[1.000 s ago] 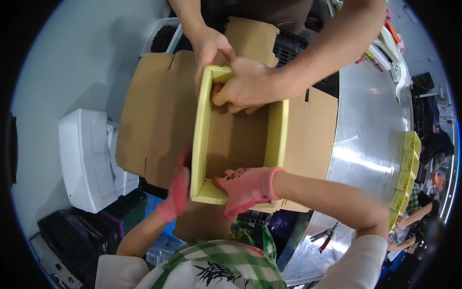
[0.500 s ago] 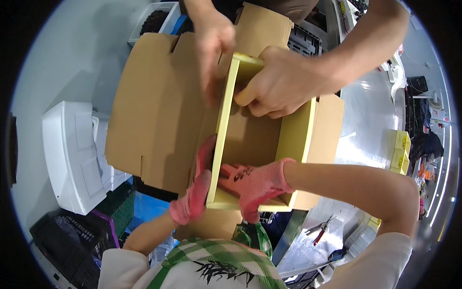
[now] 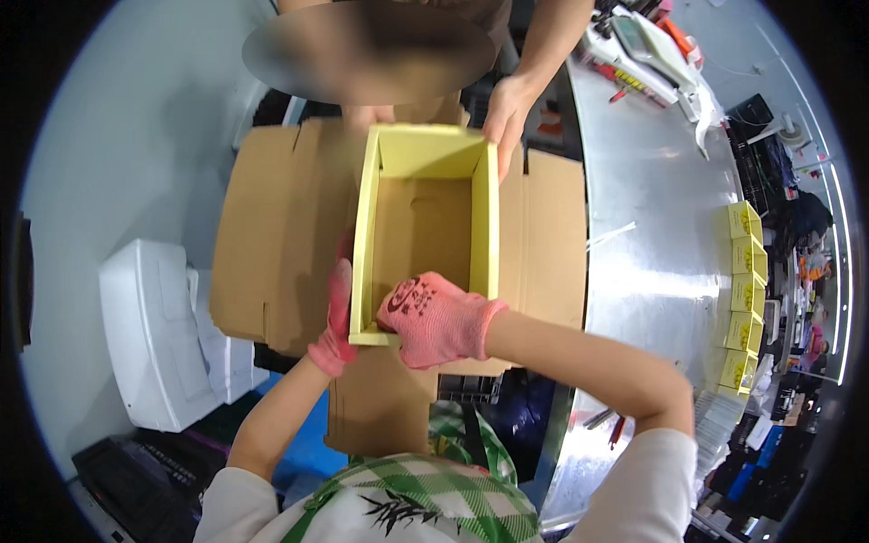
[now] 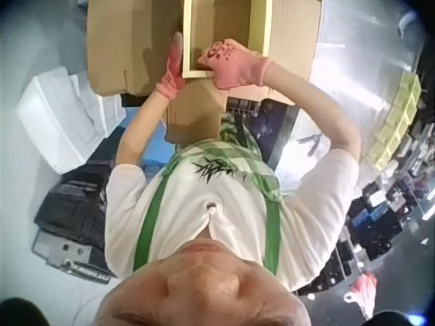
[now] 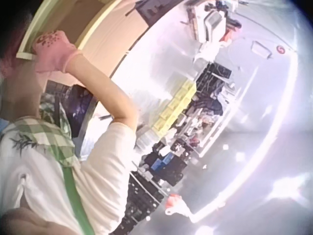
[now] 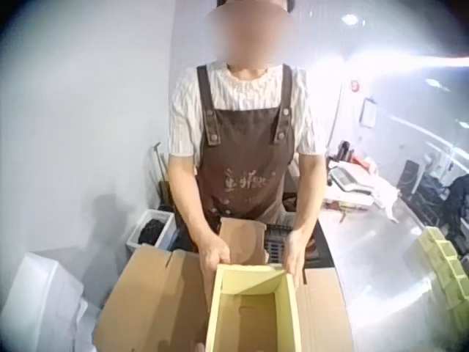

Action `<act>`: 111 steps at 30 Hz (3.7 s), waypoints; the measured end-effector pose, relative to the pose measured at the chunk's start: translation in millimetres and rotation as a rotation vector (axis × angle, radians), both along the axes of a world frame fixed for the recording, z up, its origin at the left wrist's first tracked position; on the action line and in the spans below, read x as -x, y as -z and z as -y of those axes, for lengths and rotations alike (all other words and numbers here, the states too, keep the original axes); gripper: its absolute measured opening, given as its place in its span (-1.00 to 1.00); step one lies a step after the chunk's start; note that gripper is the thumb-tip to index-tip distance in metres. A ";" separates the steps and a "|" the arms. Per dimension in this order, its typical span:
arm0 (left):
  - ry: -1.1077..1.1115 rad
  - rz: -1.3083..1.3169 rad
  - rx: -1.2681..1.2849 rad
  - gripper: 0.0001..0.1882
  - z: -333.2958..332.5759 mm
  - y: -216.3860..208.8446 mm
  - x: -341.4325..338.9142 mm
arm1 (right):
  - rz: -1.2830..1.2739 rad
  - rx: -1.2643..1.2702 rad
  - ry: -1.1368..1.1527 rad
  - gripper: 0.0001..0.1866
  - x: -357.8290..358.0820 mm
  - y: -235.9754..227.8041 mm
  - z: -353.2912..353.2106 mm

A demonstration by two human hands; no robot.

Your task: The person folds flat cardboard sheets into rectangular boxes with the help of a coworker. They repeatedly fold the sides, tuck flaps, and pass completed boxes to the coworker while retrieving new sheets from a stack.

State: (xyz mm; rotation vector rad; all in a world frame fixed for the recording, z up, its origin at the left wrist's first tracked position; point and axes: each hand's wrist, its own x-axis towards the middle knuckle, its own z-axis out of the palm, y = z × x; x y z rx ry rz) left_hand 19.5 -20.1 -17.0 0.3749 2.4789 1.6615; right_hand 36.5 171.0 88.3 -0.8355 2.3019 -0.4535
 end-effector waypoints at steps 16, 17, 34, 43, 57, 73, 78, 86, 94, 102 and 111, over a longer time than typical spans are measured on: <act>-0.391 0.353 0.465 -0.15 138.0 -22.6 73.4 | -0.011 0.256 1.676 -0.10 -159.4 82.0 -144.6; -0.361 0.346 0.463 -0.17 149.3 -18.3 78.7 | 0.073 0.311 1.673 -0.12 -155.8 77.0 -140.9; 0.016 -0.286 0.998 -0.49 82.1 -73.4 33.2 | -0.574 -0.078 1.141 -0.55 -117.9 17.7 -72.3; -0.262 -0.389 1.101 -0.22 50.8 -30.3 -3.0 | -0.666 0.331 1.288 -0.46 -113.7 80.9 -63.9; -0.046 -0.025 0.809 -0.22 41.1 -74.5 21.6 | -0.031 0.300 1.422 -0.27 -86.3 31.8 -68.8; 1.120 -0.207 0.661 -0.30 26.0 -127.8 17.8 | -0.215 0.516 0.292 -0.51 -91.8 8.7 -98.7; 0.986 -0.479 0.887 -0.50 7.6 -116.6 10.9 | -0.657 0.228 0.088 -0.58 -68.2 6.9 -92.9; 0.235 -0.754 0.774 -0.41 -52.8 -80.8 -34.6 | -0.969 0.214 0.565 -0.65 -56.1 50.7 -53.1; 0.374 -0.770 0.792 -0.55 -39.6 -89.8 -38.0 | -0.676 0.413 0.554 -0.61 -70.2 34.6 -57.5; 0.198 -0.820 0.840 -0.71 -44.2 -67.9 -34.5 | -0.684 0.228 0.060 -0.39 -179.5 83.7 -67.5; 0.279 -0.787 0.707 -0.60 -31.9 -58.6 -22.6 | -1.092 0.604 0.577 -0.63 -107.7 47.8 -63.2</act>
